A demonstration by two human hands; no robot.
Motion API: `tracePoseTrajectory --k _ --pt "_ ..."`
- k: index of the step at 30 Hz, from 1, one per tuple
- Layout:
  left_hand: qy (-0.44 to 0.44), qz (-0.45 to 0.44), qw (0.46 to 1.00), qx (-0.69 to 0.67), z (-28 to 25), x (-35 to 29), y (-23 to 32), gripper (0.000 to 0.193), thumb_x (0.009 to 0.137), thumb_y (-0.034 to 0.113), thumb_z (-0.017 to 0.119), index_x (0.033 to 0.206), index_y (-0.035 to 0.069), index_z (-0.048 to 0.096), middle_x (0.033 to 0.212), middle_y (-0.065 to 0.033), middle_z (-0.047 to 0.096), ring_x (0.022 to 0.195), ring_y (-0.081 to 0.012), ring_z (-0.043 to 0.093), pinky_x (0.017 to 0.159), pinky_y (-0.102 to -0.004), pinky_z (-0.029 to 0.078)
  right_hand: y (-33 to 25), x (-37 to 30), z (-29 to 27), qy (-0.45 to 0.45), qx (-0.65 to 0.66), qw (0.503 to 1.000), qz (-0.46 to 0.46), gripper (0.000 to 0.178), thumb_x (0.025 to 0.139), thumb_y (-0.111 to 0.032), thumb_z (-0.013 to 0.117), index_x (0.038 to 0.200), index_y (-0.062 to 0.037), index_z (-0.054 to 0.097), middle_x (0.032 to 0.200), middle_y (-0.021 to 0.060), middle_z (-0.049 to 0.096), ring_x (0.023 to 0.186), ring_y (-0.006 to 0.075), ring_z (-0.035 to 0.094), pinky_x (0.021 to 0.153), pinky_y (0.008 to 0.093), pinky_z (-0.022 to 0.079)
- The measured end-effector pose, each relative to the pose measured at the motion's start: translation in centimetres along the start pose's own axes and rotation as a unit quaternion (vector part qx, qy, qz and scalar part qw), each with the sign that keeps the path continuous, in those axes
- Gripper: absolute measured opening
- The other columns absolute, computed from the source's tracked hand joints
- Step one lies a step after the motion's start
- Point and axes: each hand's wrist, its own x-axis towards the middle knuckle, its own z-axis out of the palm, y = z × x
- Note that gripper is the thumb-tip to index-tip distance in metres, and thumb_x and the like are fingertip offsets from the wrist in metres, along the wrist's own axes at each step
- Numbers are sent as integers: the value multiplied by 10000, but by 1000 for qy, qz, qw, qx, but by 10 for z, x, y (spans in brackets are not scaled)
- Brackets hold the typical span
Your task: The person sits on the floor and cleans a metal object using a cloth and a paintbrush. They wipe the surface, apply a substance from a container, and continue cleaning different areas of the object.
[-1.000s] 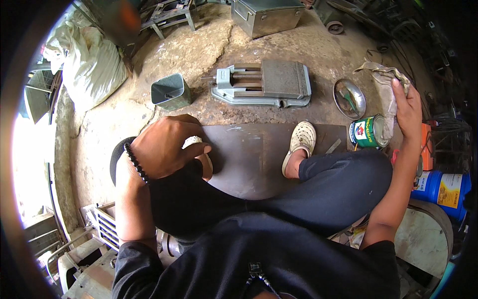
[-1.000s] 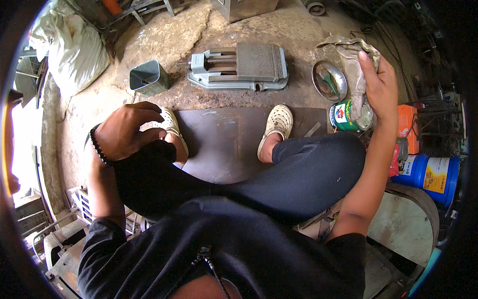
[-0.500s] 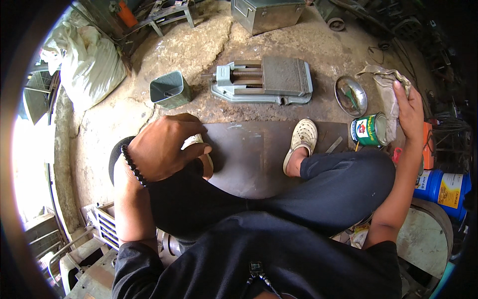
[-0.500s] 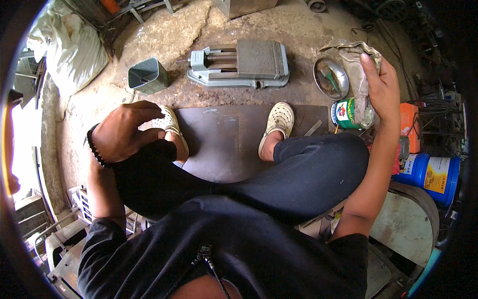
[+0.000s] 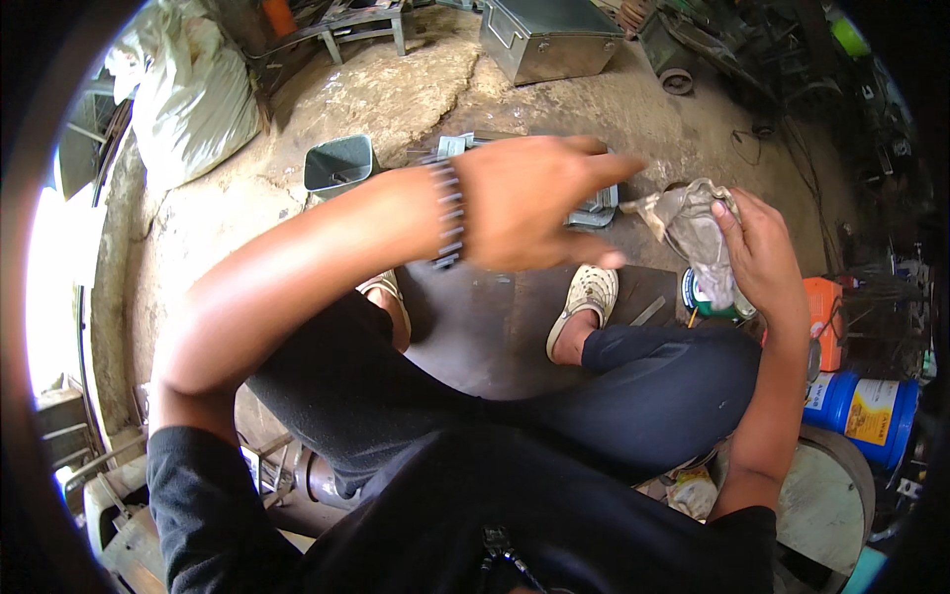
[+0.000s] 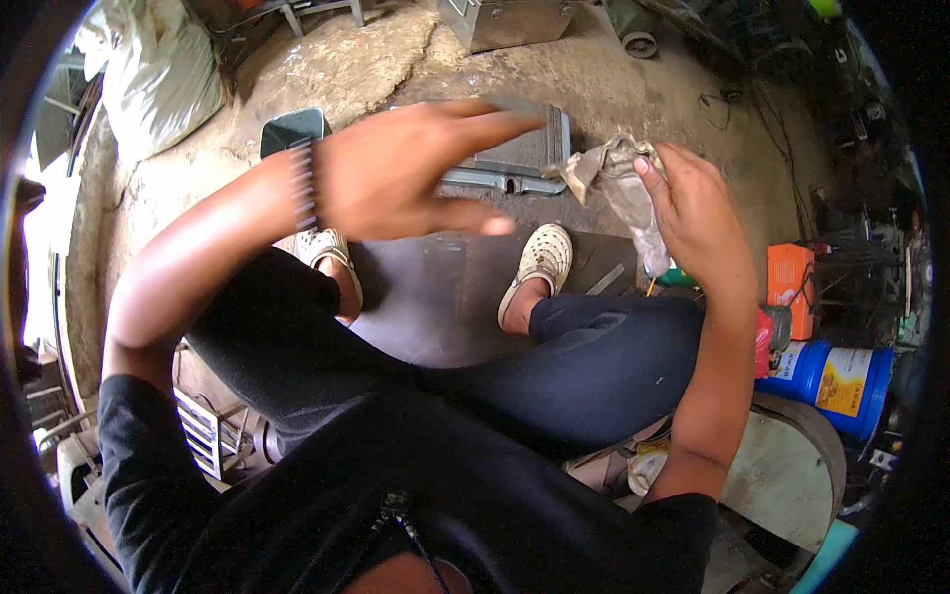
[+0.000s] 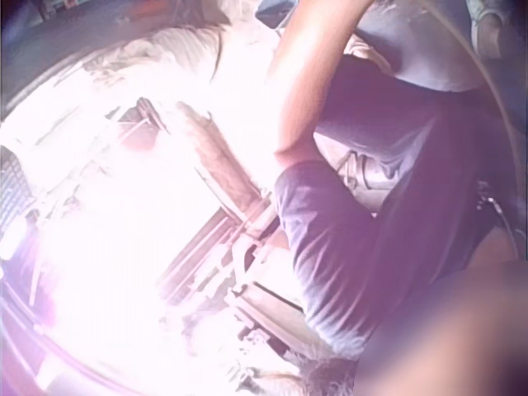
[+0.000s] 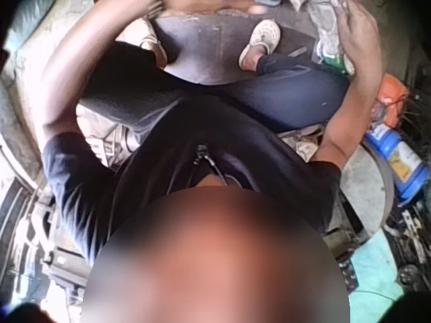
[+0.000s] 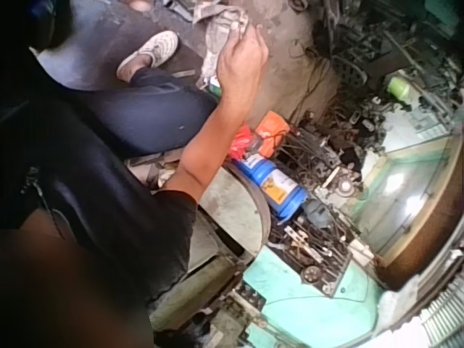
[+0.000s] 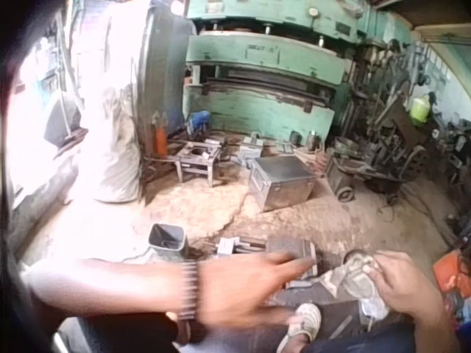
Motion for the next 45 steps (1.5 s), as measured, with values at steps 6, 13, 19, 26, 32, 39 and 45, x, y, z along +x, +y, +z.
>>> tracePoseTrajectory --k 6,13,19,26,32,39,45 --pt "175 -29 908 -380 105 88 18 556 915 427 631 1205 -34 521 1056 -179 658 968 -254 645 839 -374 516 -2 12 -11 4 445 887 121 302 981 -295 553 942 -6 632 841 38 668 717 109 586 687 263 471" --pt "150 -130 499 -843 234 139 30 385 1008 350 502 1182 10 550 961 -47 658 823 -114 621 708 -281 512 33 25 50 -19 636 739 220 313 980 -281 548 1138 -17 608 974 75 674 877 145 632 808 299 510" --pt "181 -222 284 -915 277 143 -36 487 992 424 465 1242 10 524 1088 -120 674 930 -239 670 841 -392 545 88 47 141 -20 631 745 215 213 963 -195 569 1102 -35 585 981 57 651 916 142 612 852 299 483" --pt "147 -355 368 -847 356 106 -55 523 989 486 453 1327 86 453 1040 -82 653 813 -195 672 635 -340 571 102 26 317 -46 487 828 274 213 898 -100 577 1088 -5 600 922 64 645 831 136 584 762 307 483" --pt "122 -559 521 -633 446 77 -90 334 962 139 491 1272 15 493 981 -130 666 818 -209 646 658 -339 528 72 -3 425 -2 472 803 364 220 933 -138 589 1102 -8 641 879 15 639 724 68 536 649 242 454" --pt "21 -549 702 -452 460 75 -125 464 995 334 484 1215 -74 503 1082 -272 641 1028 -382 618 875 -395 470 84 16 452 16 410 830 378 250 936 -193 611 1081 11 607 944 75 652 812 123 591 696 288 495" --pt "71 -588 647 -480 424 90 -140 580 1001 485 399 1216 -41 513 1073 -277 636 1031 -404 607 897 -431 453 91 60 463 13 617 636 463 171 906 -165 660 958 -3 639 854 44 649 743 121 594 653 266 481"
